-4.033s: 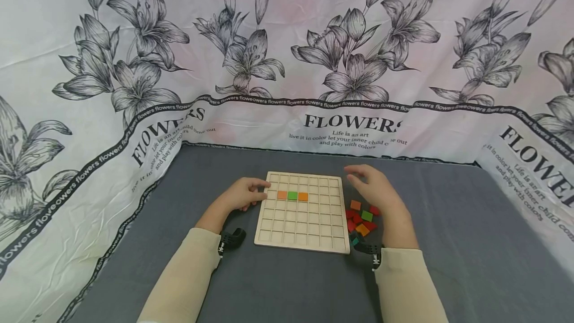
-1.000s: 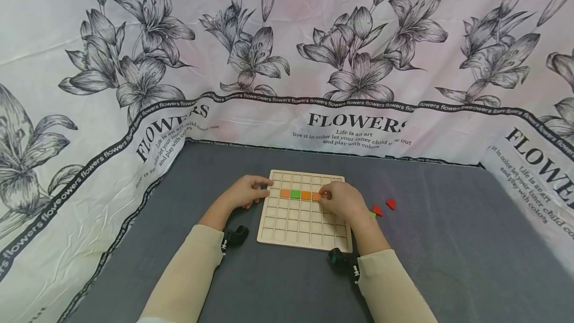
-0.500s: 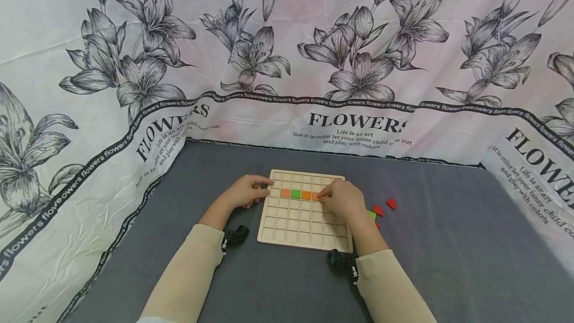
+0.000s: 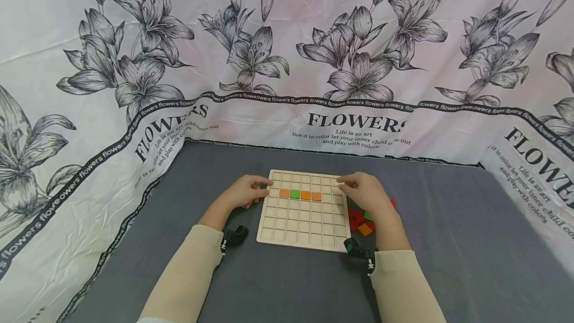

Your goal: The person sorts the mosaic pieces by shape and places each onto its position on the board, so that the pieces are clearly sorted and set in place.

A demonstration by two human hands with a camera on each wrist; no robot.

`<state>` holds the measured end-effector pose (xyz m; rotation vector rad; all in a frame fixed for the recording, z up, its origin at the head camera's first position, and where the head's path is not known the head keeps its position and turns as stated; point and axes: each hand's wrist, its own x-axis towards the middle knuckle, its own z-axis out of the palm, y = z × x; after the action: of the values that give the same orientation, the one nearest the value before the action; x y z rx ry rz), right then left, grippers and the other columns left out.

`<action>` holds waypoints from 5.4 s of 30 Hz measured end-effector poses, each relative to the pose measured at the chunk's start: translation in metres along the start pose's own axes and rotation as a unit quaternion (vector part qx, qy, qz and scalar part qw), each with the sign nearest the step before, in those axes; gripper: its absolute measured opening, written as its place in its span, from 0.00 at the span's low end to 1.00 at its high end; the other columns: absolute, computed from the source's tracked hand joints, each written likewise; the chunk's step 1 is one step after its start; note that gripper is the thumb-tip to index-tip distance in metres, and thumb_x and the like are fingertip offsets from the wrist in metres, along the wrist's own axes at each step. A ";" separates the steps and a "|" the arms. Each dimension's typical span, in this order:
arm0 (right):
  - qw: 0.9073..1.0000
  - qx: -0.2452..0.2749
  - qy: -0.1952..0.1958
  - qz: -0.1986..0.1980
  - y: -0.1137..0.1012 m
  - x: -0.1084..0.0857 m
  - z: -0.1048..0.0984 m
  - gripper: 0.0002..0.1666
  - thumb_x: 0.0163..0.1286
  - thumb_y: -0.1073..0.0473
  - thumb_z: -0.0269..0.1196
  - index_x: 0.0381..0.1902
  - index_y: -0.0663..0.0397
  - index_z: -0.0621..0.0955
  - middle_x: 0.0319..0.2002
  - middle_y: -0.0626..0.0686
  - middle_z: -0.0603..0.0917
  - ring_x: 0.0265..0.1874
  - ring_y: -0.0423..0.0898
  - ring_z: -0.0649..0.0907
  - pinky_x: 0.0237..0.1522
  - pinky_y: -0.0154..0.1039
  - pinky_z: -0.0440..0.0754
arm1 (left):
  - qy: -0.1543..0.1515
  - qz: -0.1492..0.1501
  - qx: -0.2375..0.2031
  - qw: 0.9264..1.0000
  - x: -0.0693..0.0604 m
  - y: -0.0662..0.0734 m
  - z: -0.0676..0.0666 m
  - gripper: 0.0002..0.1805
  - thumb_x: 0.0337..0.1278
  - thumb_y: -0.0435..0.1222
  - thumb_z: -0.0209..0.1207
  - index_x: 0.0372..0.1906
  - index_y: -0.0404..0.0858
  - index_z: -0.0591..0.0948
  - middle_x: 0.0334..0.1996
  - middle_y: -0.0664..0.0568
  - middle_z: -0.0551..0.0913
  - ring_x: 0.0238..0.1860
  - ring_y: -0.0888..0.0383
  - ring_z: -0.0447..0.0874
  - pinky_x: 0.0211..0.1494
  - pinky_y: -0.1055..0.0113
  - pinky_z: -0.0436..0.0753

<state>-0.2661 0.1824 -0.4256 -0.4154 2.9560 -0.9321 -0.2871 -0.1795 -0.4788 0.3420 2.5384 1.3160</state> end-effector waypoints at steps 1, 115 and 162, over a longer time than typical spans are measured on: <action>1.000 0.007 0.003 0.004 0.003 -0.001 -0.003 0.17 0.76 0.56 0.64 0.58 0.55 0.87 0.48 0.60 0.83 0.40 0.54 0.80 0.38 0.50 0.79 | 0.000 0.000 0.001 1.000 0.000 0.000 0.000 0.20 0.71 0.41 0.64 0.65 0.47 0.83 0.20 0.48 0.78 0.10 0.58 0.65 0.16 0.65 0.70; 0.998 0.008 -0.048 0.042 -0.009 -0.041 -0.012 0.28 0.76 0.53 0.65 0.70 0.56 0.78 0.35 0.53 0.77 0.26 0.48 0.73 0.28 0.43 0.72 | 0.017 0.007 -0.038 0.999 -0.004 -0.007 -0.003 0.20 0.73 0.41 0.63 0.65 0.47 0.82 0.22 0.45 0.79 0.10 0.58 0.64 0.18 0.62 0.72; 0.990 0.094 0.034 0.101 -0.008 -0.067 -0.052 0.23 0.76 0.58 0.63 0.66 0.57 0.79 0.51 0.60 0.83 0.45 0.55 0.82 0.43 0.49 0.80 | 0.007 0.019 -0.031 0.999 -0.004 -0.004 0.000 0.20 0.73 0.40 0.63 0.65 0.44 0.82 0.20 0.46 0.79 0.10 0.57 0.66 0.19 0.61 0.74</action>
<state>-0.2047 0.2221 -0.3826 -0.0788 2.8622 -1.2058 -0.2839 -0.1828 -0.4823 0.3714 2.5079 1.4110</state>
